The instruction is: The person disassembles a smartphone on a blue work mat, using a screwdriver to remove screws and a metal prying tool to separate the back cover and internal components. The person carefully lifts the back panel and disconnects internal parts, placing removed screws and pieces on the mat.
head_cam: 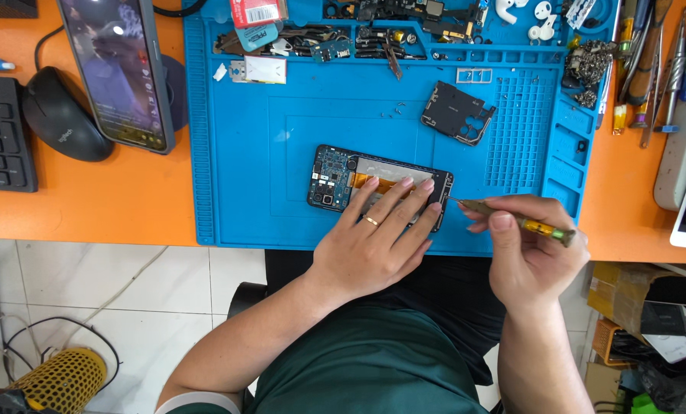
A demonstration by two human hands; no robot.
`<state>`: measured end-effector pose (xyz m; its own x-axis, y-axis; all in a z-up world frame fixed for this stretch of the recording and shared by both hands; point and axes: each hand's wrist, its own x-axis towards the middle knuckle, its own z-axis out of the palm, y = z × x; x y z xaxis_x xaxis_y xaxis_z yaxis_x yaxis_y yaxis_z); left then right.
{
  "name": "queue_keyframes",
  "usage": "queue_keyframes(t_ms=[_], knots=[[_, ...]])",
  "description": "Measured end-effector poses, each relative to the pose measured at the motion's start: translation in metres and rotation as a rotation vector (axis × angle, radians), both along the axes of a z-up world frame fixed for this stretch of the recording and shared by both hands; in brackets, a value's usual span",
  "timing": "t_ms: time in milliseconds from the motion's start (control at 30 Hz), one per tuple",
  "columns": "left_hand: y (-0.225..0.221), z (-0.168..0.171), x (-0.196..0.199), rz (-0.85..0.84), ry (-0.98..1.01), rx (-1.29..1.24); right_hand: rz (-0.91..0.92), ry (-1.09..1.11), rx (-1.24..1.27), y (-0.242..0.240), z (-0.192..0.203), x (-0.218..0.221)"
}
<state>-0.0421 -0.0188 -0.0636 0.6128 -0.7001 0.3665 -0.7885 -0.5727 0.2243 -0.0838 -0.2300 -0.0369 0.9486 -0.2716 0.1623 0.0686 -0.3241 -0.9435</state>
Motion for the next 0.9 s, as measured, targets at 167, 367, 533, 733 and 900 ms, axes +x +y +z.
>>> queue_keyframes(t_ms=[167, 367, 533, 733, 900], knots=[[0.0, -0.001, 0.0, 0.004, -0.028, -0.015, -0.001, 0.054, -0.056, 0.002, -0.002, -0.001], [0.001, -0.005, -0.004, 0.014, -0.027, -0.011, 0.008, 0.029, -0.079, 0.006, -0.002, 0.0], [0.0, -0.009, -0.004, 0.043, -0.089, -0.046, -0.009, 0.013, -0.083, 0.008, -0.004, -0.001], [0.001, -0.012, -0.006, 0.041, -0.121, -0.041, -0.01, 0.017, -0.113, 0.007, -0.007, -0.003], [-0.013, -0.037, -0.017, 0.118, -0.06, -0.28, 0.09, -0.14, -0.081, -0.002, -0.02, 0.003]])
